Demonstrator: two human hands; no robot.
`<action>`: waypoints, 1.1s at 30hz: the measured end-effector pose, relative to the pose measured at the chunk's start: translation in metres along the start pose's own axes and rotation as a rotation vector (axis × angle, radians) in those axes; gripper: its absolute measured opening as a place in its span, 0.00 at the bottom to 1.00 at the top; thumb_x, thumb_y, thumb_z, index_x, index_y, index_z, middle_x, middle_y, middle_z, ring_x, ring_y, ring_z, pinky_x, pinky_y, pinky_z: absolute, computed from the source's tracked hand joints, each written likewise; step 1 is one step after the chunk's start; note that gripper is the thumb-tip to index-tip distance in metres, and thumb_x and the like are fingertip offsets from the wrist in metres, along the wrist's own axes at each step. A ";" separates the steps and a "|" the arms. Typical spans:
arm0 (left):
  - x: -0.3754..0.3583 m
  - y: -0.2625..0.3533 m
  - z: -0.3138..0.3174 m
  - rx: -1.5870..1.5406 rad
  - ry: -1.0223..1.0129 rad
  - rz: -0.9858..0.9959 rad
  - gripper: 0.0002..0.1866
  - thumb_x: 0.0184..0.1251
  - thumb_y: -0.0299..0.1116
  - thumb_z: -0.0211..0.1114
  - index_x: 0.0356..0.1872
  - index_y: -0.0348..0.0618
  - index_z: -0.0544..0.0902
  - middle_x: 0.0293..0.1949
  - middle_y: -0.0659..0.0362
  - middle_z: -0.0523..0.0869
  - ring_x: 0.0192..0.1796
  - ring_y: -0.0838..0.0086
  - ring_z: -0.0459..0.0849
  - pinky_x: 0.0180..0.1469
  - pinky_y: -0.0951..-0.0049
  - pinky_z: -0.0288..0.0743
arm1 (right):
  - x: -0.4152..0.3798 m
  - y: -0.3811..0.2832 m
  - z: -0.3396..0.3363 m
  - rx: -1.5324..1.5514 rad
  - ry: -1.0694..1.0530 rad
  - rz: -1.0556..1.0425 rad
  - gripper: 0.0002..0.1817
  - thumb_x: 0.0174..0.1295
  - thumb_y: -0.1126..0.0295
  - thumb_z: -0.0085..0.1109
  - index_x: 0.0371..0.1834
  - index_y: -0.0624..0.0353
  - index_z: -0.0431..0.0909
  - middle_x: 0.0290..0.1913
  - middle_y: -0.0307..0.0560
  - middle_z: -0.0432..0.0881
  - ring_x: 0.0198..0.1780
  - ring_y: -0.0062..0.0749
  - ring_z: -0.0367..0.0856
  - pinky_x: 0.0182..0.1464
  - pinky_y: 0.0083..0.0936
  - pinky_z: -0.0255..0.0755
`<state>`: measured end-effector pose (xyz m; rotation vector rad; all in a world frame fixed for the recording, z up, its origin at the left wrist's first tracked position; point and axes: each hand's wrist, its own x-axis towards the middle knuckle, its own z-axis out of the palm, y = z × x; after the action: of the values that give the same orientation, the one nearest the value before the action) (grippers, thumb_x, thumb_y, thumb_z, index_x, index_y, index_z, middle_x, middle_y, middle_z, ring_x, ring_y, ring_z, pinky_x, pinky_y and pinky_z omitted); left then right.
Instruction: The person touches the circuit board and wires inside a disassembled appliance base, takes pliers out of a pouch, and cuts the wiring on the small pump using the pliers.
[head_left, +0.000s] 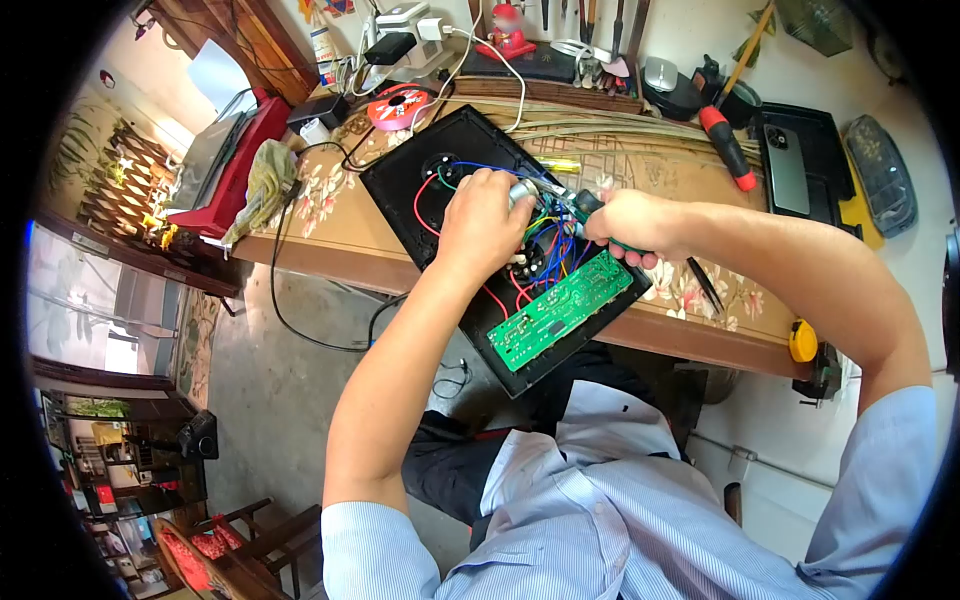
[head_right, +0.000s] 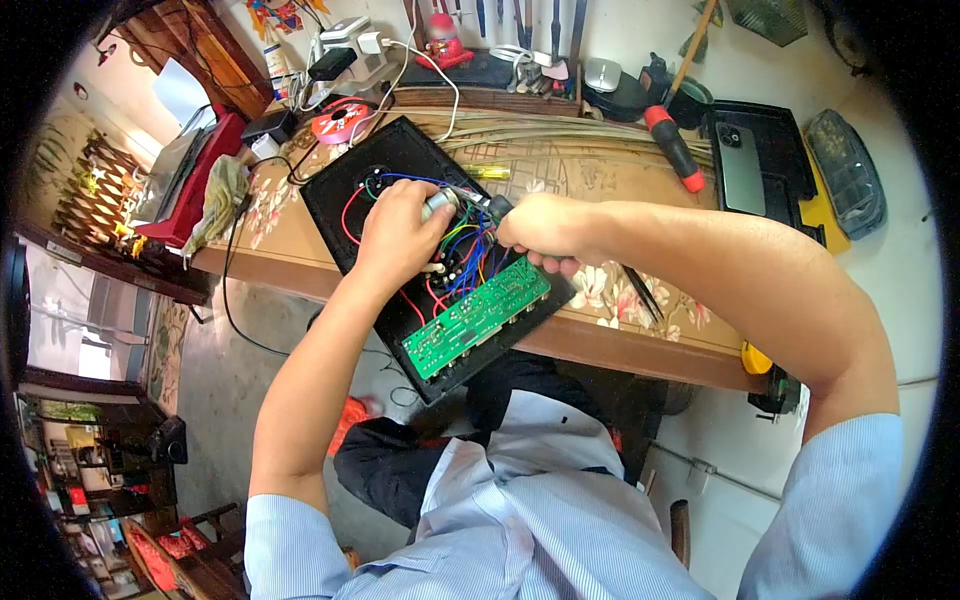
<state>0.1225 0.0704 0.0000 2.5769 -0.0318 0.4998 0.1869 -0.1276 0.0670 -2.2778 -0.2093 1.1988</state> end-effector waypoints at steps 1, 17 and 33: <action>0.000 0.000 0.000 0.002 -0.003 0.000 0.17 0.64 0.39 0.68 0.45 0.35 0.85 0.43 0.46 0.85 0.50 0.51 0.84 0.55 0.56 0.76 | 0.001 0.001 0.001 -0.006 0.001 -0.011 0.13 0.59 0.59 0.57 0.34 0.58 0.74 0.28 0.40 0.73 0.24 0.28 0.72 0.25 0.31 0.65; 0.002 -0.005 0.005 0.007 0.030 0.052 0.17 0.64 0.39 0.68 0.44 0.33 0.85 0.43 0.44 0.85 0.50 0.50 0.83 0.55 0.55 0.76 | 0.003 0.004 0.002 -0.022 0.015 -0.010 0.11 0.56 0.63 0.56 0.27 0.60 0.74 0.24 0.43 0.74 0.20 0.30 0.71 0.19 0.32 0.60; -0.001 -0.001 0.001 0.001 -0.005 0.013 0.19 0.64 0.41 0.67 0.48 0.37 0.84 0.46 0.46 0.85 0.52 0.51 0.82 0.57 0.54 0.76 | -0.025 0.010 -0.056 -0.106 -0.288 0.048 0.16 0.64 0.64 0.53 0.42 0.69 0.80 0.35 0.52 0.84 0.36 0.38 0.85 0.39 0.44 0.85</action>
<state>0.1219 0.0707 -0.0015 2.5800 -0.0499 0.4981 0.2158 -0.1676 0.1053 -2.2007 -0.3336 1.5746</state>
